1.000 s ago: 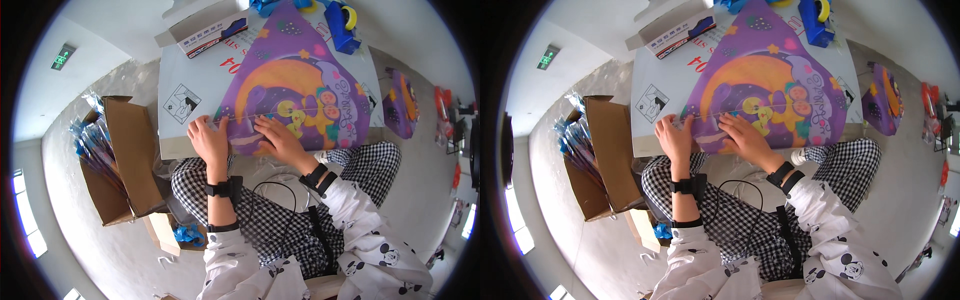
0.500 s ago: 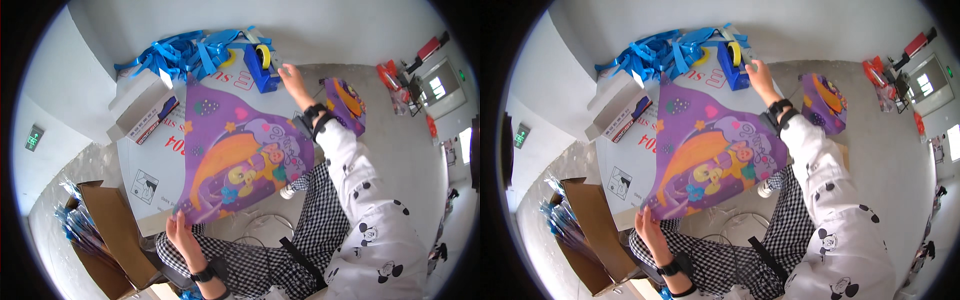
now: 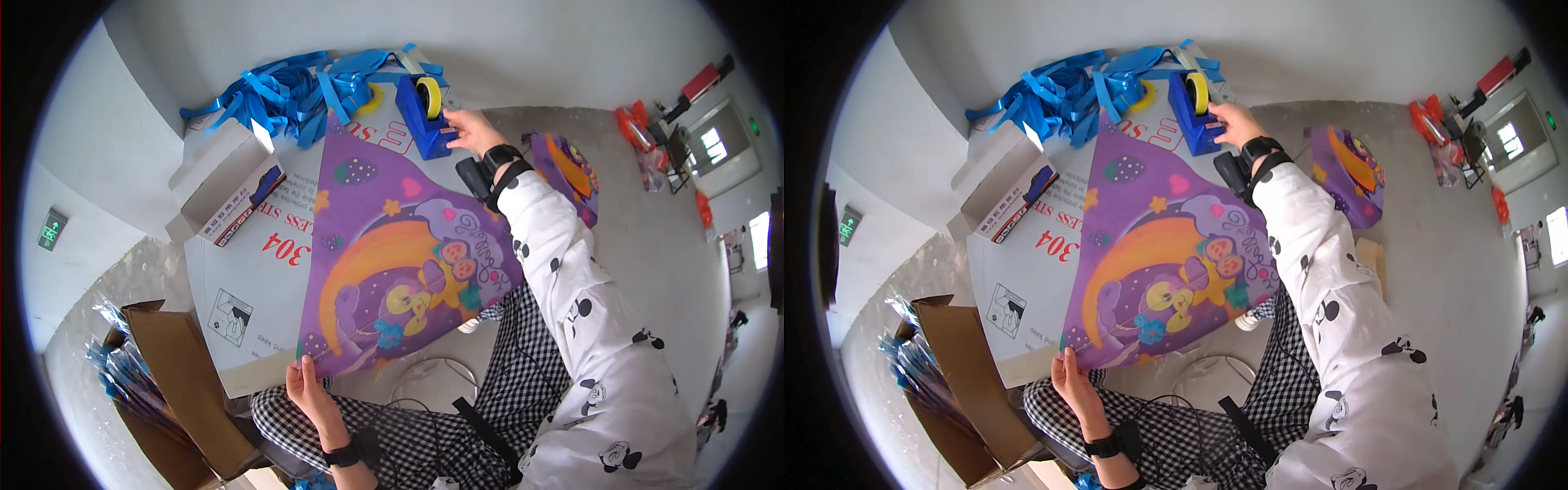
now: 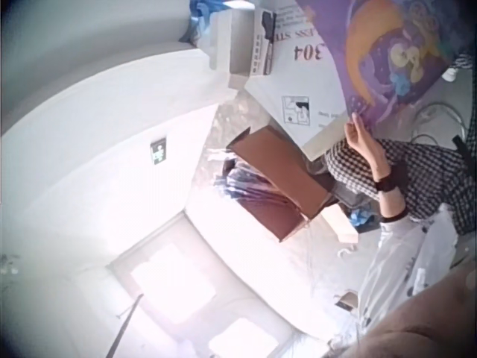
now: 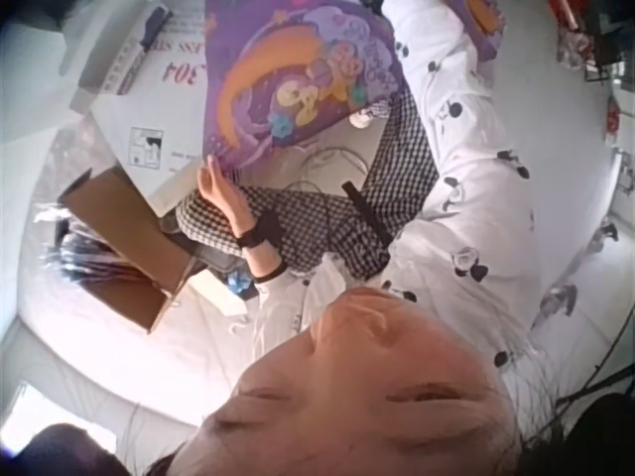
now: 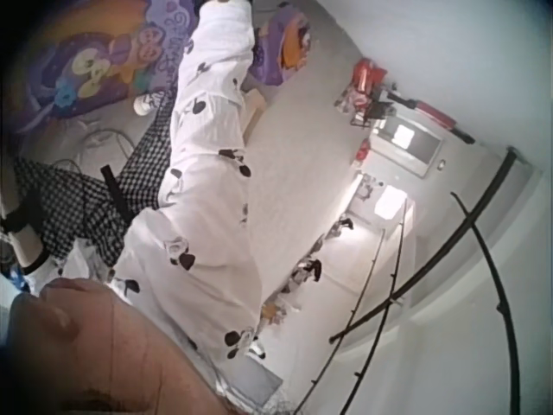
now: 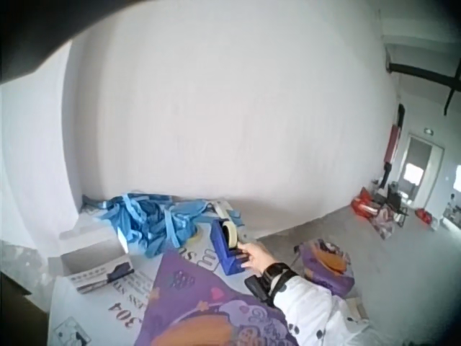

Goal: Assembling a cartoon-themed kite by attaching rods and securing them with tape.

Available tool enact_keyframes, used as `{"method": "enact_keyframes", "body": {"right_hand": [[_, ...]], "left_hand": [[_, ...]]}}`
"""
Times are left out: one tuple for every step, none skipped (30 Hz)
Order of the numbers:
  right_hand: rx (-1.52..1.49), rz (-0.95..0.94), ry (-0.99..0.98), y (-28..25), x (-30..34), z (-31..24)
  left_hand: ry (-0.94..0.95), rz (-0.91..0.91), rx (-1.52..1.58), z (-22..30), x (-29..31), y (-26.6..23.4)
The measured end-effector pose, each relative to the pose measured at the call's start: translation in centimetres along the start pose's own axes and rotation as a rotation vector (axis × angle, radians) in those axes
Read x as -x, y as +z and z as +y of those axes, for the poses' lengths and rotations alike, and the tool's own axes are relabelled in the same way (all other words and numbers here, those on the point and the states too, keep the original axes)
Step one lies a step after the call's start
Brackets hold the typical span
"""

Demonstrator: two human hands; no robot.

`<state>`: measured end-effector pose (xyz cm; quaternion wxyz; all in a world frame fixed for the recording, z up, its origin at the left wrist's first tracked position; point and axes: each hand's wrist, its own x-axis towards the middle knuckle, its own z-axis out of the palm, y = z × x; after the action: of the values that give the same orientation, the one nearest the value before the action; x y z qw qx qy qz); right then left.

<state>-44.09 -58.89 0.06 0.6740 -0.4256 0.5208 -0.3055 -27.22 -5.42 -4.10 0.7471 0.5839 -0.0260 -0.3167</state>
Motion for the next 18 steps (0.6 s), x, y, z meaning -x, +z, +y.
{"method": "enact_keyframes", "body": {"right_hand": [[-0.042, -0.036, -0.054, -0.2, 0.7, 0.8], [-0.042, -0.04, -0.05, 0.3, 1.5, 1.2], [-0.099, 0.034, -0.092, 1.3, 2.1, 1.8], [-0.156, 0.108, -0.133, 2.4, 2.7, 2.5], [-0.234, 0.249, -0.174, 2.3, 2.9, 2.8], [-0.234, 0.247, -0.172, 2.4, 3.1, 3.6], [-0.289, 0.253, -0.227, 2.4, 3.4, 4.6], [-0.344, 0.262, -0.284, 2.2, 3.6, 5.5], [-0.379, 0.208, -0.319, 1.9, 3.8, 6.1], [-0.379, 0.208, -0.317, 1.8, 3.7, 6.5], [-0.355, 0.216, -0.329, 1.6, 3.7, 6.9], [-0.33, 0.225, -0.34, 1.4, 3.6, 7.2], [-0.329, 0.226, -0.34, 1.1, 3.4, 7.3], [-0.322, 0.222, -0.344, 1.1, 3.3, 7.4], [-0.315, 0.217, -0.349, 1.1, 3.2, 7.6], [-0.314, 0.215, -0.346, 1.2, 3.1, 7.8], [-0.287, 0.205, -0.346, 0.8, 2.8, 8.0], [-0.26, 0.194, -0.347, 0.4, 2.5, 8.1]], "left_hand": [[-0.002, 0.009, 0.02, 0.1, 0.1, 0.1], [-0.001, 0.02, 0.041, 0.3, 0.2, 0.2], [-0.001, 0.03, 0.036, 0.4, 0.1, 0.4], [0.002, 0.059, 0.03, 0.5, 0.0, 0.5], [0.001, 0.071, 0.036, 0.4, 0.0, 1.0], [0.002, 0.074, 0.035, 0.2, -0.1, 0.7], [0.015, 0.051, 0.034, -0.2, -0.4, 0.2], [0.026, 0.024, 0.035, -0.4, -0.5, 0.1], [0.026, 0.025, 0.035, -0.5, -0.6, 0.0], [0.017, 0.033, 0.032, -0.5, -0.6, 0.0], [0.007, 0.039, 0.03, -0.6, -0.6, 0.1], [0.005, 0.039, 0.03, -0.7, -0.6, 0.1], [0.003, 0.023, 0.035, -0.9, -0.7, 0.0], [0.001, 0.01, 0.038, -0.9, -0.7, -0.1], [0.0, 0.013, 0.037, -0.9, -0.7, -0.2], [0.003, 0.015, 0.03, -0.8, -0.7, -0.2], [0.004, 0.013, 0.029, -0.8, -0.6, 0.0], [0.003, 0.015, 0.033, -0.8, -0.6, 0.1]]}}
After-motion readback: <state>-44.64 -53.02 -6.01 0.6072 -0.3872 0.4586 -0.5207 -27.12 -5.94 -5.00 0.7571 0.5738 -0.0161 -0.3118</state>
